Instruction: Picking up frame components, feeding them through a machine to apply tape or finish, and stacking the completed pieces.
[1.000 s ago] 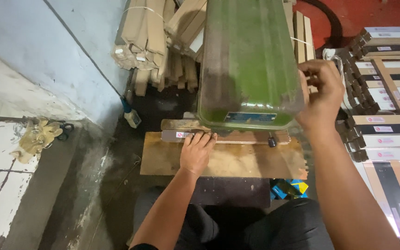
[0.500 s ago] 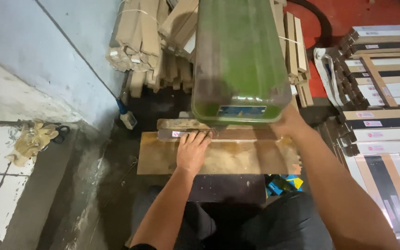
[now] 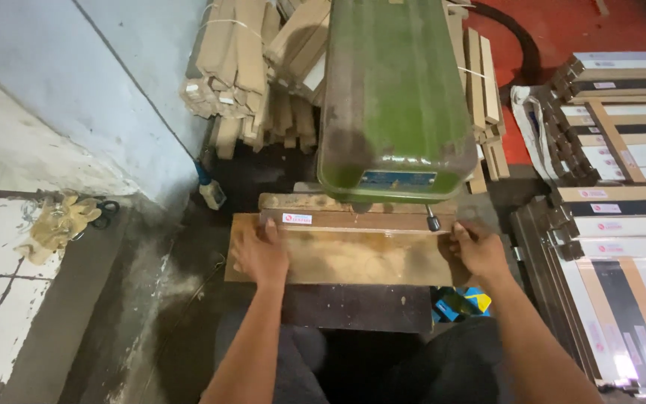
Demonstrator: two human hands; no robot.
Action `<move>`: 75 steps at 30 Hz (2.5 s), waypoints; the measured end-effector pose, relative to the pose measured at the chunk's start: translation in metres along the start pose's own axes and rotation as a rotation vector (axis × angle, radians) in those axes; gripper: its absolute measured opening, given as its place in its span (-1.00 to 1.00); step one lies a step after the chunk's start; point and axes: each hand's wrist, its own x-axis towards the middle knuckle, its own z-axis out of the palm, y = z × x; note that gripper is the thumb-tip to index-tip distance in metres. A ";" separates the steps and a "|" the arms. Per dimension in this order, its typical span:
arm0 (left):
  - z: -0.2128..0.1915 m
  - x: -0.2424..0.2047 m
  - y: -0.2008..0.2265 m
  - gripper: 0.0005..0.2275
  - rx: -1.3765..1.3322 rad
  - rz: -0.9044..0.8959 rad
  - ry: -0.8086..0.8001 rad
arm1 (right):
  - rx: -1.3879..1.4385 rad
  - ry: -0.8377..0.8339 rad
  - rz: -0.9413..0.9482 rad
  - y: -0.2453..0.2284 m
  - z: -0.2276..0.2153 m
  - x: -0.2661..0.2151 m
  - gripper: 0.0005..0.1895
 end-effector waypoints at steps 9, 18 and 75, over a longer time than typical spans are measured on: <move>0.019 0.030 -0.019 -0.59 0.061 -0.040 -0.157 | 0.185 0.070 0.036 0.000 -0.006 -0.009 -0.62; -0.011 -0.024 0.053 -0.69 0.054 -0.075 -0.456 | -0.168 0.126 -0.039 0.064 -0.060 0.046 -0.51; 0.048 -0.050 0.022 -0.62 0.049 1.032 0.032 | 0.630 -0.073 -0.813 -0.179 -0.042 0.013 -0.78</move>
